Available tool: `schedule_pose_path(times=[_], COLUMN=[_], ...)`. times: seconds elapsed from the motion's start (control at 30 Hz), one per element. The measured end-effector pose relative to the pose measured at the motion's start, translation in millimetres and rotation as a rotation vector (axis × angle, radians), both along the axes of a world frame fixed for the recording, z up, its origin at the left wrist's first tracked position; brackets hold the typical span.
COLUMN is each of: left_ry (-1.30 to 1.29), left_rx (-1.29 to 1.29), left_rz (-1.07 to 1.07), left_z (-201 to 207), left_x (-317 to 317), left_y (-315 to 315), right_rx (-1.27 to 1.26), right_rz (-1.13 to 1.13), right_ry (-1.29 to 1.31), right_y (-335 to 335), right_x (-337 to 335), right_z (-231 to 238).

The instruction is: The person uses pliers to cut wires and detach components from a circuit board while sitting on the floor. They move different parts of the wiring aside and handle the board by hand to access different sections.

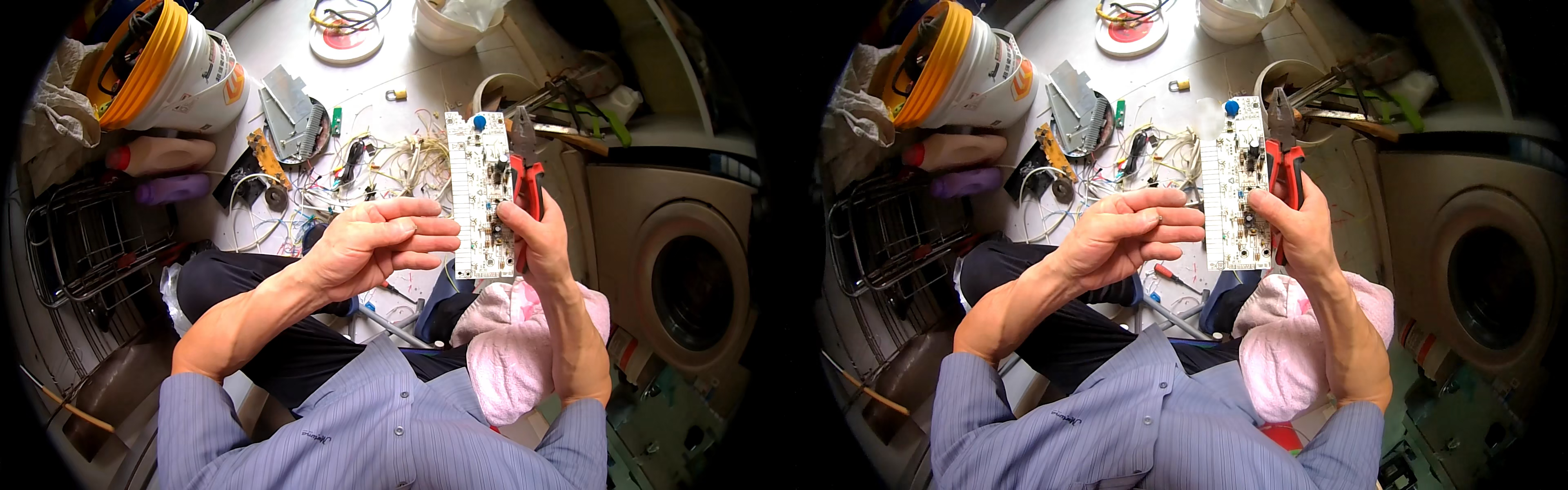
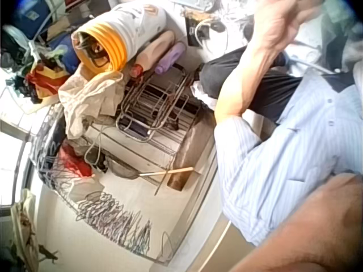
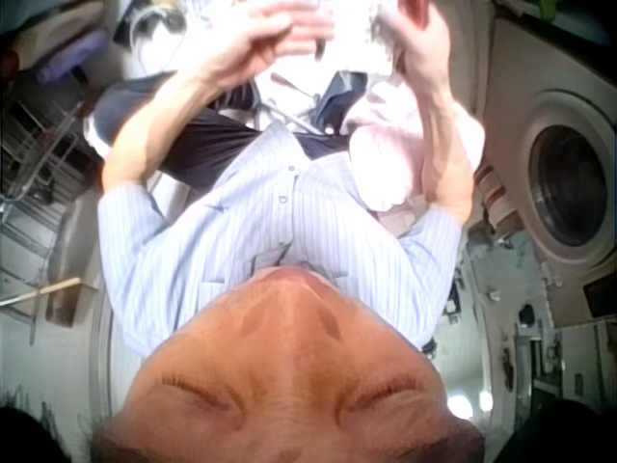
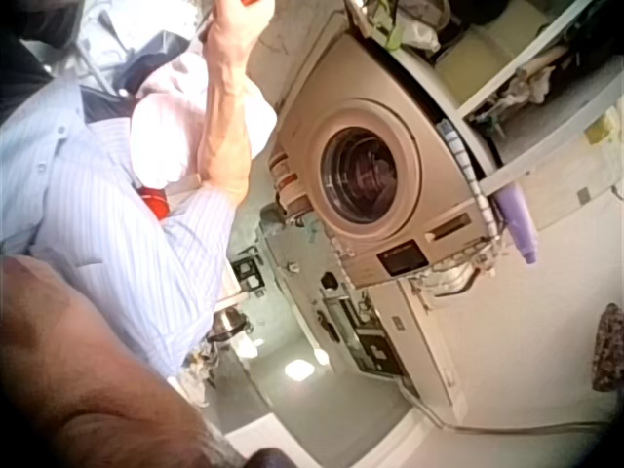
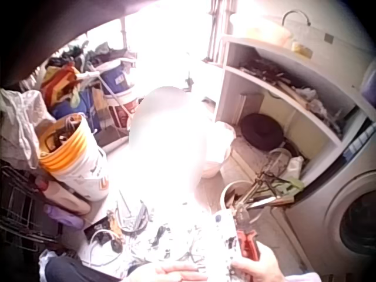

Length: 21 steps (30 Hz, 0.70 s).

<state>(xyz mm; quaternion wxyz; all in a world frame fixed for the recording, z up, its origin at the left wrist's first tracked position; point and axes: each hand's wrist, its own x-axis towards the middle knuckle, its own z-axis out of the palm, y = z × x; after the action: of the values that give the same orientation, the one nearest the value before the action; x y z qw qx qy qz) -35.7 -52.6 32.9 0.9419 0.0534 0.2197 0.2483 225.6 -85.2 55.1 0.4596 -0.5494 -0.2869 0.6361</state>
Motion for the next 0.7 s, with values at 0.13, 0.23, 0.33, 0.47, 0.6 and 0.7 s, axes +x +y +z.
schedule_pose_path(times=[0.13, 0.23, 0.33, 0.47, 0.6, 0.7], left_ry=[0.021, 0.037, 0.042, 0.06, 0.134, 0.184], left_rx=[0.007, 0.01, 0.01, 0.006, 0.005, -0.012], left_rz=[-0.002, 0.011, 0.019, 0.034, 0.119, 0.17], left_z=[0.8, -1.4, -5.4, -4.4, -8.3, -10.6], left_x=[1.6, 2.6, 0.7, 1.0, 0.4, 0.9], left_y=[-0.6, -2.0, -3.6, -2.5, -2.8, -1.2], right_rx=[-0.005, -0.009, -0.019, -0.027, -0.031, -0.039], right_rz=[-0.006, 0.0, 0.024, 0.033, 0.036, 0.046], right_ry=[0.054, 0.077, 0.068, 0.067, 0.043, 0.028], right_y=[-0.4, 0.1, 0.0, 0.5, 0.2, 0.1], right_x=[4.6, 2.7, -1.8, -4.1, -5.2, -2.9], right_z=[-9.7, -8.8, -5.2, -6.4, -11.5, -13.9])
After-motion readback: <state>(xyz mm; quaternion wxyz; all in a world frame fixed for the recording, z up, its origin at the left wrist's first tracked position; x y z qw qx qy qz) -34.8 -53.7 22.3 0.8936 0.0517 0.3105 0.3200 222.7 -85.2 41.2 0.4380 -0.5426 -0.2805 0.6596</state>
